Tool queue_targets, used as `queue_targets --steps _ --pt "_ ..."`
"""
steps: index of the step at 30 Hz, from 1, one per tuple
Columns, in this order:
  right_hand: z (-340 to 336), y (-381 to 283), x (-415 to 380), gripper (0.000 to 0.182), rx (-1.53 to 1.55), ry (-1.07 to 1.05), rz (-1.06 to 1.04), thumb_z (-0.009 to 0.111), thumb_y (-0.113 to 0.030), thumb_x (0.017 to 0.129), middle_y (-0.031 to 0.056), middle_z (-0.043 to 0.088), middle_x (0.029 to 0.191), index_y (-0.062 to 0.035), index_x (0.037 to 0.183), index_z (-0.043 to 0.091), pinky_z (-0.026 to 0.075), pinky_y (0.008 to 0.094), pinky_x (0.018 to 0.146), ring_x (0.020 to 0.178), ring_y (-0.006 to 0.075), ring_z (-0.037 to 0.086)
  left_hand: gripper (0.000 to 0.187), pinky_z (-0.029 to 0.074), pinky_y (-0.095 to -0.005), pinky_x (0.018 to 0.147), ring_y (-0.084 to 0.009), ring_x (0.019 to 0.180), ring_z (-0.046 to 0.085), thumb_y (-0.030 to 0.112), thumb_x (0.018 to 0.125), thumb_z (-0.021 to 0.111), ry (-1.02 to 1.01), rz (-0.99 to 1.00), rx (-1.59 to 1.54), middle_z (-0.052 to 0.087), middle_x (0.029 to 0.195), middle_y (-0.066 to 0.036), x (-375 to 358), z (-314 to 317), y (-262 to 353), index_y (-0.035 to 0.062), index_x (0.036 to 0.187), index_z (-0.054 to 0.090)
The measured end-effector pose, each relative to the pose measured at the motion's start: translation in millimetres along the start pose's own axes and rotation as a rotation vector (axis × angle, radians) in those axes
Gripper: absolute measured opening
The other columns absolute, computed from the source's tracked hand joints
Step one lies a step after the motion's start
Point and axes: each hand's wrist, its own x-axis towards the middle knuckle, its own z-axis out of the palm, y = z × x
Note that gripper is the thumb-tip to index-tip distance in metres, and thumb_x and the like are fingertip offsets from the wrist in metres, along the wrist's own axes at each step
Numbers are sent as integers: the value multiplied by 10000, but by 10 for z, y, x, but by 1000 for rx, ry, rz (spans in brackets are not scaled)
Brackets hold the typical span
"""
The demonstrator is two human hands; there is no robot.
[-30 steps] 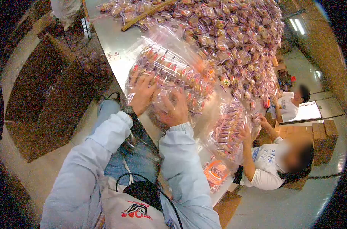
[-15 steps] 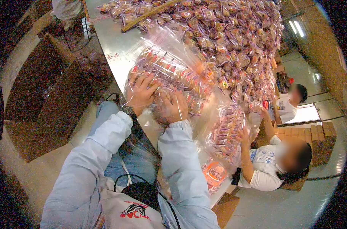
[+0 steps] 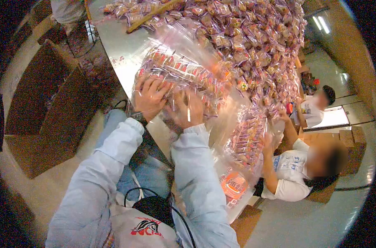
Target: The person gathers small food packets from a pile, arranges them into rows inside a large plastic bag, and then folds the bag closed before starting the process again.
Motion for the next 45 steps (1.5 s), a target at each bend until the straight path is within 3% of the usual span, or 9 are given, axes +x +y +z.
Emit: queue_targets --steps 8,13,20,24,31,37,42,44,45 --pt "202 142 -204 373 34 -165 191 775 -96 767 170 690 1098 -35 1122 680 541 478 773 926 377 678 482 276 -493 1190 -224 1293 532 242 750 771 -49 -12 41 638 1318 -25 -17 -18 -1 212 1227 712" --pt "208 147 -184 397 -22 -128 183 757 -120 792 139 707 1155 -170 1185 723 547 451 811 1021 330 679 453 295 -489 1174 -255 1288 543 229 778 754 -49 -11 34 651 1306 -41 51 -38 9 224 1230 718" --pt "253 155 -187 464 -105 -121 193 790 -160 742 162 680 1296 -246 1196 754 539 427 939 1081 313 657 457 301 -494 1164 -254 1297 533 239 817 748 -57 -32 39 636 1337 -54 21 75 -29 220 1271 706" --pt "308 102 -136 517 -162 -30 140 774 -126 752 181 636 1361 -241 1255 738 548 458 933 1110 369 625 443 307 -519 1180 -252 1293 545 244 784 764 -34 1 42 653 1242 -42 44 -29 -26 187 1221 719" --pt "318 83 -148 504 -126 -6 136 666 -51 828 253 615 1359 -187 1311 708 510 507 1006 1295 452 551 421 300 -496 1178 -226 1291 546 273 842 742 -42 -1 123 644 1311 -31 53 -19 -28 212 1256 700" --pt "271 18 -29 504 -108 -95 247 696 4 818 220 675 1266 -149 1298 714 510 491 1000 1256 394 600 454 288 -474 1176 -208 1310 536 232 854 713 -137 -3 174 637 1335 -24 63 -75 -26 231 1306 679" --pt "298 77 73 612 -102 -205 299 639 -78 854 198 648 1307 -181 1455 584 517 522 978 1231 431 592 498 292 -481 1187 -223 1321 532 186 853 690 -136 -20 183 636 1344 -38 69 -47 -28 227 1348 659" --pt "292 34 137 602 -126 -262 356 648 -119 871 203 621 1360 -182 1465 573 520 519 986 1261 434 577 507 323 -472 1159 -248 1350 516 318 855 751 -179 -32 176 620 1388 -58 51 -116 0 255 1351 669" --pt "338 120 172 572 -227 -365 230 649 -211 907 206 563 1450 -199 1473 565 475 537 1058 1331 433 532 492 323 -472 1160 -250 1347 518 336 867 743 -173 -27 182 624 1382 -59 52 -99 3 254 1347 671"
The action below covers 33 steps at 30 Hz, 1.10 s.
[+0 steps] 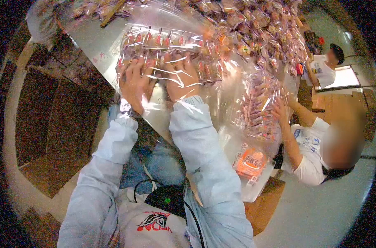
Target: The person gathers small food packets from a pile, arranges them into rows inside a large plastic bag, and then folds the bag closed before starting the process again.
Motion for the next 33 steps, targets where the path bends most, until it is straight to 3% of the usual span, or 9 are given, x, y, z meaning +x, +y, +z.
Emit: queue_targets --steps 3,4,11,13,17,22,25,27,33 --pt "-26 77 -102 559 10 99 108 642 -271 927 195 530 1501 -218 1478 562 390 573 1139 1396 424 484 491 293 -512 1182 -265 1342 513 378 886 717 6 19 -31 624 1355 -76 48 1 38 231 1351 663" --pt "-27 94 -84 525 45 -104 175 645 -311 937 127 442 1599 -271 1457 582 295 597 1203 1523 380 315 512 280 -522 1190 -266 1344 505 371 894 701 1 21 -28 618 1340 -80 47 -23 58 208 1376 642" --pt "230 70 -126 593 -35 60 116 663 -307 891 189 422 1594 -275 1475 560 264 589 1228 1544 425 255 549 207 -669 1185 -326 1446 423 328 930 638 -106 115 50 551 1470 -131 44 -186 185 183 1455 566" --pt "236 95 -102 616 -35 21 90 643 -315 889 229 423 1568 -146 1470 525 262 598 1225 1525 480 254 505 207 -714 1162 -359 1442 426 302 905 666 -11 216 46 570 1440 -137 -49 -6 166 184 1394 623" --pt "71 14 -126 690 140 8 120 650 -225 855 293 397 1545 47 1456 446 259 620 1218 1491 528 281 634 214 -739 1161 -355 1534 310 198 944 530 -207 195 156 330 1660 -163 -136 -85 214 88 1556 406" --pt "477 332 -219 669 127 72 -29 661 -172 836 277 365 1587 17 1456 495 279 569 1231 1502 489 291 550 214 -571 1251 -348 1508 349 178 925 527 -161 274 -131 455 1578 -170 -156 -86 289 34 1456 507" --pt "249 263 -245 619 286 206 -57 695 -177 852 207 452 1567 -82 1446 548 330 550 1209 1477 477 350 562 235 -618 1219 -340 1428 454 146 925 527 -296 296 -55 491 1554 -139 256 -85 243 41 1476 510" --pt "205 306 -217 622 298 223 -89 709 -170 843 207 460 1562 -113 1444 560 341 544 1204 1463 474 373 556 182 -682 1207 -312 1428 469 221 928 555 -134 383 -6 522 1541 -97 261 187 110 84 1466 532" --pt "254 251 -241 512 291 197 -32 669 -128 845 177 527 1502 -45 1348 617 370 560 1176 1442 451 417 468 221 -743 1163 -281 1371 520 190 917 593 -226 338 68 685 1322 -26 412 166 169 171 1384 616"
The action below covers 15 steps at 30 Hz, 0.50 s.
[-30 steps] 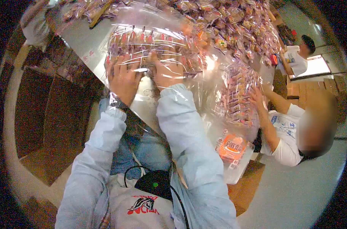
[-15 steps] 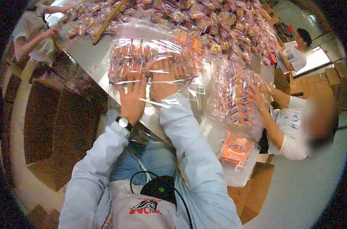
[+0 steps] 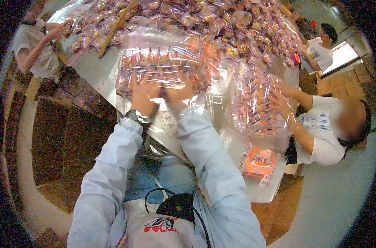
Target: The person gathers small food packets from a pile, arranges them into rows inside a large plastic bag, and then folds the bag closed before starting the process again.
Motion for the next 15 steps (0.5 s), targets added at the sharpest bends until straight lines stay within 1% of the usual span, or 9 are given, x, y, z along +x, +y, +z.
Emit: queue_targets --steps 1,4,5,7,8,9,12,13,15 --pt "-46 -38 0 466 -144 31 -65 640 -109 858 161 550 1479 -21 1315 631 390 562 1158 1425 454 440 479 271 -702 1164 -289 1331 545 203 905 606 53 33 -37 673 1332 -36 -5 -48 0 127 1378 617" --pt "-17 4 57 445 -161 65 -22 585 -85 895 156 555 1471 -11 1333 614 422 555 1126 1383 470 479 479 290 -655 1179 -303 1311 558 194 902 606 36 86 -22 654 1363 -39 -34 -103 -79 96 1371 612" --pt "-2 12 90 447 -159 95 -19 571 -97 914 163 542 1485 -14 1353 598 429 567 1110 1350 472 507 476 288 -632 1189 -310 1307 555 173 914 589 73 74 -56 632 1396 -44 -42 -58 -94 93 1383 600" --pt "-99 -88 150 458 -95 103 32 573 -116 921 162 532 1497 -20 1369 586 432 567 1100 1353 466 505 489 269 -624 1201 -287 1368 521 231 936 592 -41 50 40 613 1446 -29 -16 -18 -92 136 1415 586" --pt "-49 -47 150 440 -165 110 12 579 -140 923 159 549 1476 -23 1347 604 444 554 1084 1336 448 520 495 260 -620 1207 -275 1399 504 260 946 594 -95 42 89 603 1471 -21 4 -2 -88 158 1431 580" --pt "-47 -38 181 424 -236 119 -8 586 -165 926 157 566 1455 -26 1325 622 455 541 1067 1319 431 535 487 265 -628 1201 -277 1406 499 234 962 569 -117 15 23 611 1461 -19 31 -53 -86 180 1446 567" --pt "-165 -121 112 387 -222 35 -10 608 -169 895 155 611 1378 -25 1249 669 464 498 1058 1280 386 558 582 273 -637 1191 -284 1385 512 237 936 605 -103 -11 9 578 1492 -38 16 -84 -34 236 1508 498" --pt "-270 -161 116 357 -144 93 -5 624 -138 846 143 642 1312 -27 1176 700 460 477 1067 1251 354 567 618 276 -640 1188 -287 1378 516 237 927 618 -98 -21 2 566 1503 -44 35 -85 -28 255 1529 475" --pt "-272 -173 129 387 -137 35 10 632 -112 818 163 629 1322 -7 1186 686 455 479 1077 1260 360 559 665 280 -656 1178 -298 1376 515 275 897 660 -78 -4 48 564 1488 -59 72 -81 -15 255 1533 467"
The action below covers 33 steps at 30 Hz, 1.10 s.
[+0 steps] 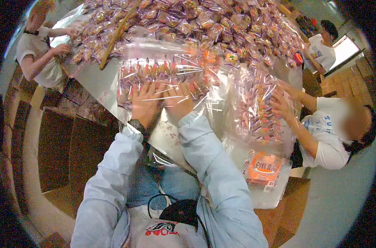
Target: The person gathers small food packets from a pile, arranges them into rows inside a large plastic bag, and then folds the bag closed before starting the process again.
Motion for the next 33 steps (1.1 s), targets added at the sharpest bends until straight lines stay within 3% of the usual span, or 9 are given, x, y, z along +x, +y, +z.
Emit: queue_targets --steps 5,9,13,14,17,21,24,27,33 --pt "11 3 -158 556 243 -44 58 643 -77 797 264 535 1426 79 1324 561 387 520 1179 1402 446 454 789 282 -689 1158 -313 1371 498 422 800 755 -49 -19 -42 581 1426 -67 29 -80 43 254 1521 481" --pt "246 131 -294 603 117 -33 -33 613 -90 864 246 441 1540 29 1442 486 359 501 1204 1457 430 393 721 273 -701 1154 -326 1385 483 522 808 736 33 -30 -45 569 1445 -62 13 -35 88 236 1445 554" --pt "-243 -146 -100 299 726 -151 401 584 -75 899 229 482 1506 -41 1195 614 364 500 1210 1469 437 382 651 249 -750 1130 -326 1377 477 441 831 719 -23 -36 -90 575 1407 -103 27 -101 112 269 1441 571" --pt "103 -27 -252 167 283 155 13 589 -79 890 213 536 1455 -46 1050 623 459 482 1107 1338 417 516 650 252 -756 1123 -310 1359 482 385 842 709 43 -40 -18 583 1367 -104 33 50 118 277 1463 550" --pt "111 13 -304 164 88 171 -36 603 -70 867 183 621 1290 -50 1027 635 523 444 936 1109 361 614 814 177 -769 1153 -324 1381 444 469 801 766 -71 -66 -40 555 1401 -95 62 -112 173 277 1532 465" --pt "113 103 -365 200 123 226 -120 644 -86 792 138 632 1074 -52 988 633 520 421 805 930 315 618 783 244 -757 1131 -299 1328 495 405 774 785 26 -92 -77 597 1317 -66 50 -125 216 289 1497 509" --pt "129 189 -421 209 234 192 -186 675 -105 731 123 604 965 -62 926 617 526 420 776 906 319 619 809 221 -774 1127 -326 1343 484 453 752 793 -331 -107 -60 597 1345 -62 116 -379 261 330 1497 504" --pt "71 300 -392 207 386 146 -260 701 -90 676 111 591 886 -73 854 597 522 417 716 833 313 616 817 189 -796 1121 -351 1368 464 472 764 787 18 -66 -52 593 1383 -95 26 -181 302 405 1514 472" --pt "-29 236 -391 219 511 95 -248 714 -56 634 95 595 770 -72 841 643 504 423 592 678 297 612 661 170 -825 1102 -450 1404 449 447 899 659 -30 -44 24 560 1436 -210 22 -8 296 427 1526 450"
